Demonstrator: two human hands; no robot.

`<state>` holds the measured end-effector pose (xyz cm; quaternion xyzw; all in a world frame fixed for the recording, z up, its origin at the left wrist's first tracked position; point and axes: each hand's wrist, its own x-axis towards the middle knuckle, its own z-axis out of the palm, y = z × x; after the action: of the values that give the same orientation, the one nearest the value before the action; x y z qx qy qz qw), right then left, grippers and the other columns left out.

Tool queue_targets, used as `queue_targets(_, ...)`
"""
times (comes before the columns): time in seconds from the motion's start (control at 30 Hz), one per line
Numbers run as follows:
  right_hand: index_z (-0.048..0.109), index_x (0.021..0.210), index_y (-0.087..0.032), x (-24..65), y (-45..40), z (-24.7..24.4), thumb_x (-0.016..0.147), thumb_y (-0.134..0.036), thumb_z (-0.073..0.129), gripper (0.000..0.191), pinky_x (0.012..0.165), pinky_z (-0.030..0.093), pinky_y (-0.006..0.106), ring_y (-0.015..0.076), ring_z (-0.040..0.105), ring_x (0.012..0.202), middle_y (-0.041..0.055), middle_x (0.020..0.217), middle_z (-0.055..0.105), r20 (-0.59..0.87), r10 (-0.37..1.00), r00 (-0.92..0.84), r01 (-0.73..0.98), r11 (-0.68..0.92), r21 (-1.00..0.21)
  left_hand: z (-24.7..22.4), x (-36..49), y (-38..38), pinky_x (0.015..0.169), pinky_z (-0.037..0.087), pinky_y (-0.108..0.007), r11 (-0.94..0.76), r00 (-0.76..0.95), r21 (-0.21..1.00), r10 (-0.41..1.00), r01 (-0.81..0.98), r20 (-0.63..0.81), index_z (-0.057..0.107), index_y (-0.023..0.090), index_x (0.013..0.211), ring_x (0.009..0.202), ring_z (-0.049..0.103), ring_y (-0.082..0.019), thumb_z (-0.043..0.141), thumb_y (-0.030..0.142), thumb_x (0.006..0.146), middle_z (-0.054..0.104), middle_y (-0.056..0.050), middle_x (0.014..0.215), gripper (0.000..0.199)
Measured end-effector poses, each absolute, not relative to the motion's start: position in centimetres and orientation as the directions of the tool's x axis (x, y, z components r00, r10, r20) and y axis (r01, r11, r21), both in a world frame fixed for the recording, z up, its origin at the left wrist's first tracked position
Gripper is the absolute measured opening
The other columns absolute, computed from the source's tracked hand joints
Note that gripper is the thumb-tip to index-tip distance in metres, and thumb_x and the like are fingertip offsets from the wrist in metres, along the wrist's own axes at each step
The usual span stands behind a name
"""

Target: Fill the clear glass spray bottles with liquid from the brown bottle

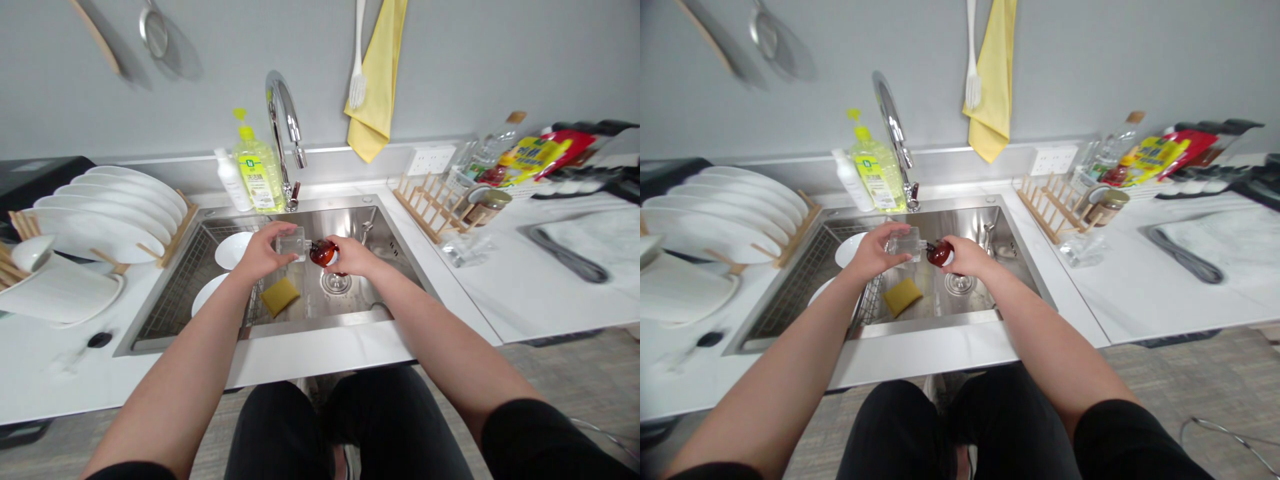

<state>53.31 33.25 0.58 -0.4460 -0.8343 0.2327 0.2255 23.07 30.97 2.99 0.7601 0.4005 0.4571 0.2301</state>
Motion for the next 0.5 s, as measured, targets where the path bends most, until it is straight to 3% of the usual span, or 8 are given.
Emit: queue_targets(0.5,0.075,0.133,-0.023,53.32,33.17,0.6,0.066,-0.03,0.109,0.075,0.092,0.057,0.036,0.0323,0.081,0.112,0.0069,0.124,0.086,0.172,0.844,-0.508,0.648,0.506,-0.57,2.9,22.87,30.95,0.116,0.058,-0.056,-0.558,0.267,0.707,0.83,0.434,0.49,0.08,0.027,0.138,0.127,0.076,-0.036,0.1,0.035,0.071,0.079,-0.012,0.136,0.07)
